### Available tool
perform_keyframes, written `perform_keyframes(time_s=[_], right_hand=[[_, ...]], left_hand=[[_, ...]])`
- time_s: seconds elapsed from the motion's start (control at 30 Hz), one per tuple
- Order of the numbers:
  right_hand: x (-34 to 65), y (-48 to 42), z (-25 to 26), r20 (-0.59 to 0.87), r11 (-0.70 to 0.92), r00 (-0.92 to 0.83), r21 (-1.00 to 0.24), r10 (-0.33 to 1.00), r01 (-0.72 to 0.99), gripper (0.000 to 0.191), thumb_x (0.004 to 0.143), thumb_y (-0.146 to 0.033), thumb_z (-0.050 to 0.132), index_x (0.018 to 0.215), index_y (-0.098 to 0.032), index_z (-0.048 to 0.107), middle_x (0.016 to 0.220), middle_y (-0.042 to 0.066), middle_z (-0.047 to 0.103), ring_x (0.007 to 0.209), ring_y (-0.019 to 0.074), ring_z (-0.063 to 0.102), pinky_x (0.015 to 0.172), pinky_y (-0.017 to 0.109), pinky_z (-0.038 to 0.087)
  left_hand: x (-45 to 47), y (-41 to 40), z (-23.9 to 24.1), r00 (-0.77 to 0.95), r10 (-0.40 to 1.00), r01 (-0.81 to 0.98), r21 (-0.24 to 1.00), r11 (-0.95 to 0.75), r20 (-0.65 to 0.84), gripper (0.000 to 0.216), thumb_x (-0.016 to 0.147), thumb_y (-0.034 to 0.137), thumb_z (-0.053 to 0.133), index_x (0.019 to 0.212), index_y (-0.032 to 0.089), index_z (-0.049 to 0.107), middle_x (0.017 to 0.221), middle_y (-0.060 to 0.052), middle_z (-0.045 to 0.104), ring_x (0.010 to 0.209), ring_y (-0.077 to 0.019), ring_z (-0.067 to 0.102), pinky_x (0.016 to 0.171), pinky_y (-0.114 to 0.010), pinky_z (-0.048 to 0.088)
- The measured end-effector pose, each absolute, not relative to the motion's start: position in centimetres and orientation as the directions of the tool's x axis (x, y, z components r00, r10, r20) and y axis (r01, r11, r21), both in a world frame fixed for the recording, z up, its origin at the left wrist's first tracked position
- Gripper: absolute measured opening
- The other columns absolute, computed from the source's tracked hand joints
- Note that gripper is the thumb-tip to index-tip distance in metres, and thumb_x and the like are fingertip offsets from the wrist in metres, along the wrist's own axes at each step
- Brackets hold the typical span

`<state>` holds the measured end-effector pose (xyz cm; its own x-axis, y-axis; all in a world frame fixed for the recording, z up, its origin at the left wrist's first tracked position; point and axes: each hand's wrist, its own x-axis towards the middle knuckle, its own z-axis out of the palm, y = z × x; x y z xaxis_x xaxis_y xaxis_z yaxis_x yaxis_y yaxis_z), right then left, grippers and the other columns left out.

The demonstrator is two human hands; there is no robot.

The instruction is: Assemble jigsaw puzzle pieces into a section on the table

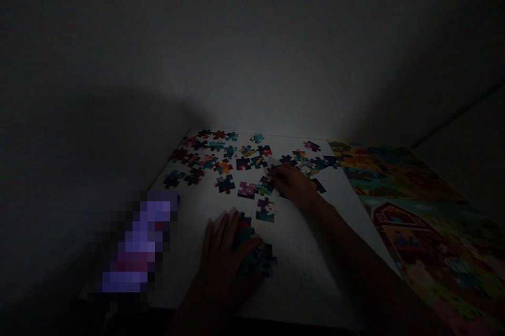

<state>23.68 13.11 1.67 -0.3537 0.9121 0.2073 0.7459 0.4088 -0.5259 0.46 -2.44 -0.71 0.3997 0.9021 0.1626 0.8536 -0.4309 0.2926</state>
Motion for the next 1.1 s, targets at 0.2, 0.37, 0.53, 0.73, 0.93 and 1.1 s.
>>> perform_keyframes(time_s=[0.2, 0.37, 0.53, 0.73, 0.93, 1.1], right_hand=[[20.3, 11.6, 0.7, 0.375, 0.57, -0.437, -0.425, 0.818, 0.703, 0.023, 0.091, -0.028, 0.057, 0.109, -0.019, 0.066, 0.111, 0.011, 0.066, 0.11, 0.0258, 0.056, 0.096, 0.043, 0.042], [21.2, 12.0, 0.5, 0.351, 0.502, -0.378, -0.403, 0.857, 0.765, 0.022, 0.091, -0.025, 0.054, 0.107, -0.02, 0.067, 0.112, 0.01, 0.067, 0.111, 0.0278, 0.057, 0.097, 0.047, 0.042], [25.8, 13.8, 0.6, 0.367, 0.276, -0.121, -0.406, 0.922, 0.872, 0.023, 0.089, -0.02, 0.049, 0.101, -0.02, 0.069, 0.108, 0.013, 0.068, 0.106, 0.031, 0.061, 0.093, 0.049, 0.045], [26.9, 14.1, 0.3, 0.366, 0.192, -0.004, -0.477, 0.93, 0.858, 0.023, 0.085, -0.018, 0.05, 0.098, -0.02, 0.07, 0.107, 0.014, 0.068, 0.106, 0.0312, 0.061, 0.093, 0.048, 0.045], [21.8, 12.2, 0.6, 0.372, 0.447, -0.286, -0.48, 0.883, 0.755, 0.022, 0.086, -0.021, 0.052, 0.101, -0.019, 0.069, 0.107, 0.011, 0.068, 0.106, 0.0261, 0.06, 0.095, 0.043, 0.045], [23.0, 12.5, 1.5, 0.332, 0.4, -0.267, -0.444, 0.905, 0.802, 0.027, 0.081, -0.01, 0.048, 0.095, -0.019, 0.07, 0.104, 0.01, 0.069, 0.103, 0.0243, 0.061, 0.095, 0.04, 0.045]], left_hand=[[0.7, -2.5, -0.6, 0.388, 0.907, 0.858, 0.297, -0.42, 0.163, 0.049, 0.077, 0.045, 0.074, 0.124, 0.036, 0.063, 0.161, -0.004, 0.02, 0.145, -0.0389, 0.022, 0.115, -0.064, 0.018], [0.6, -2.6, -0.3, 0.394, 0.907, 0.853, 0.31, -0.421, 0.147, 0.05, 0.078, 0.045, 0.073, 0.125, 0.036, 0.062, 0.162, -0.004, 0.02, 0.145, -0.0385, 0.022, 0.114, -0.065, 0.019], [0.6, -2.6, -0.2, 0.394, 0.907, 0.849, 0.318, -0.421, 0.148, 0.05, 0.078, 0.042, 0.074, 0.126, 0.037, 0.061, 0.162, -0.004, 0.018, 0.145, -0.0386, 0.022, 0.114, -0.065, 0.019], [0.5, -2.7, -0.4, 0.402, 0.901, 0.845, 0.313, -0.435, 0.165, 0.05, 0.079, 0.043, 0.072, 0.127, 0.036, 0.06, 0.162, -0.006, 0.017, 0.146, -0.0387, 0.02, 0.114, -0.066, 0.019], [0.7, -2.6, -0.6, 0.384, 0.907, 0.852, 0.313, -0.421, 0.174, 0.048, 0.078, 0.043, 0.073, 0.124, 0.036, 0.062, 0.161, -0.003, 0.021, 0.145, -0.0385, 0.022, 0.115, -0.065, 0.018], [0.5, -2.6, -0.9, 0.394, 0.896, 0.85, 0.291, -0.44, 0.204, 0.045, 0.08, 0.041, 0.071, 0.123, 0.037, 0.063, 0.161, -0.002, 0.021, 0.145, -0.0368, 0.023, 0.115, -0.063, 0.019]])
